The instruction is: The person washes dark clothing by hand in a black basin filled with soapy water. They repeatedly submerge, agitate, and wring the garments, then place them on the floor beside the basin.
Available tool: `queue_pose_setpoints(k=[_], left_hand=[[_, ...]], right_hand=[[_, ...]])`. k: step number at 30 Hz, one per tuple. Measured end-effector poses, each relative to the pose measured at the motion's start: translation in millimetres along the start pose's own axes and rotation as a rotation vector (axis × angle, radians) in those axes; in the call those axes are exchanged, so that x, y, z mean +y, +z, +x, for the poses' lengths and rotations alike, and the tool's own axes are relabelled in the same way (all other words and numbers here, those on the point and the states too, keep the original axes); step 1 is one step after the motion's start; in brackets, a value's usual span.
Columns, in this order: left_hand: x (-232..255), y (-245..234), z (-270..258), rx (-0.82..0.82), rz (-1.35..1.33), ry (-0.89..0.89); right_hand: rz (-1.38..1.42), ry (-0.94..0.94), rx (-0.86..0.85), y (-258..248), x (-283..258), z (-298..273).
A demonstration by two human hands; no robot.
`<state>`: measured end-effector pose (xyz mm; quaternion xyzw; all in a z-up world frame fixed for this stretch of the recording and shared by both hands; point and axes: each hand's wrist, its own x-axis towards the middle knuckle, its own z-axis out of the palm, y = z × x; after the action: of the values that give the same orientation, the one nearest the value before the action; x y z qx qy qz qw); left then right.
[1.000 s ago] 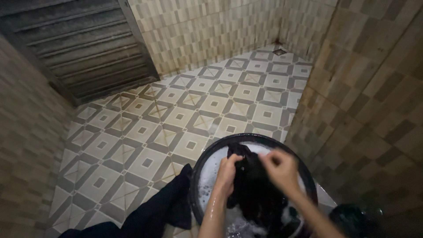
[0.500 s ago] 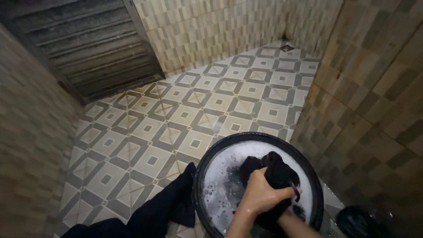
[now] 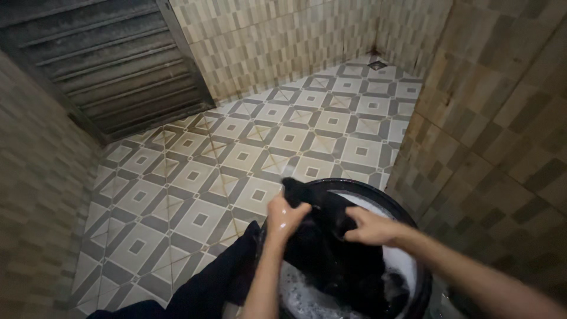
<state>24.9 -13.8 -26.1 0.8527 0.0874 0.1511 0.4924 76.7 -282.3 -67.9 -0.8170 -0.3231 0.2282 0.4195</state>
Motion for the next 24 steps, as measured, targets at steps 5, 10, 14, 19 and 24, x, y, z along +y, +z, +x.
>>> queue_pose_setpoints(k=[5, 10, 14, 19, 24], left_hand=[[-65.0, -31.6, 1.8, 0.097, 0.142, -0.287], [-36.9, -40.1, -28.0, 0.069, 0.479, -0.279], [-4.4, 2.3, -55.4, -0.400, -0.485, -0.653], [-56.1, 29.4, -90.2, -0.067, -0.734, -0.452], [-84.2, 44.0, -99.2, 0.124, -0.890, -0.482]], right_hand=[[0.205, -0.057, 0.201, -70.8, -66.7, -24.3], [0.376, 0.152, 0.357, -47.6, -111.7, -6.0], [0.204, 0.007, 0.255, 28.9, -125.1, -11.2], [-0.046, -0.429, 0.081, 74.1, -105.7, -50.3], [-0.012, 0.142, 0.481, 63.1, -48.7, -31.4]])
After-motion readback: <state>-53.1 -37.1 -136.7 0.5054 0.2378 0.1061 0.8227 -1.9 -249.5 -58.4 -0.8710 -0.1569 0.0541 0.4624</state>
